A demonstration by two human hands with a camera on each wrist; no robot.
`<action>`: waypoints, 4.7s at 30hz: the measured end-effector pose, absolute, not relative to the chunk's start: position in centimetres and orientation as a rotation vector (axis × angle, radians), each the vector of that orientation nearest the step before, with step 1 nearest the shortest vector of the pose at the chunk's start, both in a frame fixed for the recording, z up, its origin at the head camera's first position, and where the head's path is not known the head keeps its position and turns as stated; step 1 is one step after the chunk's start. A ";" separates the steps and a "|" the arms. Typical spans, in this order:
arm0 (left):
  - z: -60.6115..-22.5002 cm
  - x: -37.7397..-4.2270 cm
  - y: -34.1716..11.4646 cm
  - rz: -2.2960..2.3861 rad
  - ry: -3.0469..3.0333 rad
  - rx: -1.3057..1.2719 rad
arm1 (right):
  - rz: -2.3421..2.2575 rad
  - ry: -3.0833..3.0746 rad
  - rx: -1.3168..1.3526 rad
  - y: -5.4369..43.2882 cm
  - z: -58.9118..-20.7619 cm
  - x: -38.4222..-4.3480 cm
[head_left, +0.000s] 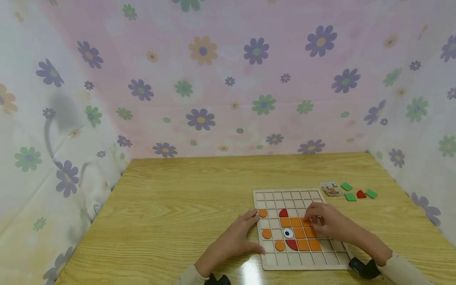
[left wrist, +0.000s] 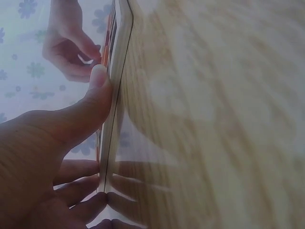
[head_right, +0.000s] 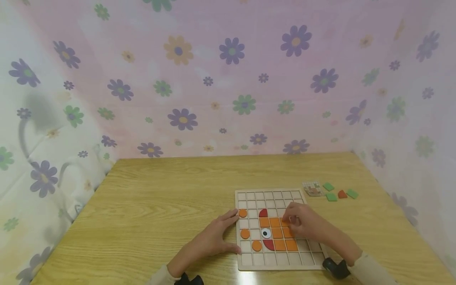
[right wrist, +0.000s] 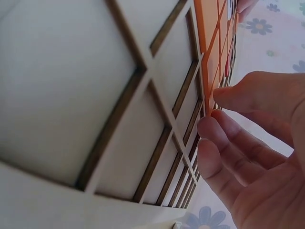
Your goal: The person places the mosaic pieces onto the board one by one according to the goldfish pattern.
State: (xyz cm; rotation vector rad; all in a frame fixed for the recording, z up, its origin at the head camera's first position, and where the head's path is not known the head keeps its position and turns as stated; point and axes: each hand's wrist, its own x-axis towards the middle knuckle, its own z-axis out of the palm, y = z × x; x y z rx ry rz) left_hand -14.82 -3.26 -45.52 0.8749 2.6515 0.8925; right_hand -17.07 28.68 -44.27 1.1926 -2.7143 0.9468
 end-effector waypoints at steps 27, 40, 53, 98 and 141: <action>-45.0 -14.7 -3.3 0.880 2.650 0.889 | 0.764 -2.685 0.875 34.8 -42.6 -17.9; -45.1 -14.7 -3.3 0.885 2.652 0.883 | 0.623 -2.720 0.740 39.4 -43.2 -19.7; -45.1 -14.8 -3.3 0.868 2.652 0.894 | 0.554 -2.882 0.599 42.4 -44.2 -21.4; -45.4 -14.9 -3.1 0.881 2.648 0.852 | 0.532 -2.782 0.697 40.5 -44.8 -17.7; -45.6 -14.8 -3.4 0.921 2.644 0.888 | 0.697 -2.875 0.617 39.3 -45.4 -16.3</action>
